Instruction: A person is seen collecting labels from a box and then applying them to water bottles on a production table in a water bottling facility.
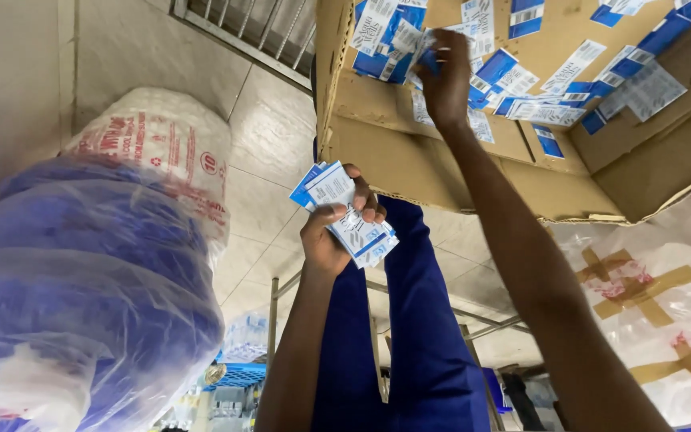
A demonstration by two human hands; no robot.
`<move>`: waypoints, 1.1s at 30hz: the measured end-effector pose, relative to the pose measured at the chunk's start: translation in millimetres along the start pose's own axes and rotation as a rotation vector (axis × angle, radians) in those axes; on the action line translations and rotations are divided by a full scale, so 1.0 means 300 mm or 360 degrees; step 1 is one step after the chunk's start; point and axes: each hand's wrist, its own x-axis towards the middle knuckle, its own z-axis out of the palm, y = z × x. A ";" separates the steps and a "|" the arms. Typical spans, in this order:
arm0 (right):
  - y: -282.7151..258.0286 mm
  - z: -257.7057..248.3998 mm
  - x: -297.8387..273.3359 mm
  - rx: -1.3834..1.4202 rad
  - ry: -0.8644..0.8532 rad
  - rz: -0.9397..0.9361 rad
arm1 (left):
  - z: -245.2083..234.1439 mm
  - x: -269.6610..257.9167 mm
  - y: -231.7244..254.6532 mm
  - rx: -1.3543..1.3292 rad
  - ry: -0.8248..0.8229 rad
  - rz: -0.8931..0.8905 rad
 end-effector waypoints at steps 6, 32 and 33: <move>0.025 0.064 0.081 -0.0620 -0.1162 -0.0458 | -0.007 -0.006 -0.016 -0.0004 0.0043 -0.0003; 0.075 0.037 0.018 -0.0537 -0.0542 -0.0483 | -0.013 -0.015 -0.044 -0.0032 0.0028 -0.0034; 0.065 0.001 0.022 -0.0543 -0.0663 -0.0417 | -0.012 -0.015 -0.041 -0.0015 0.0027 -0.0033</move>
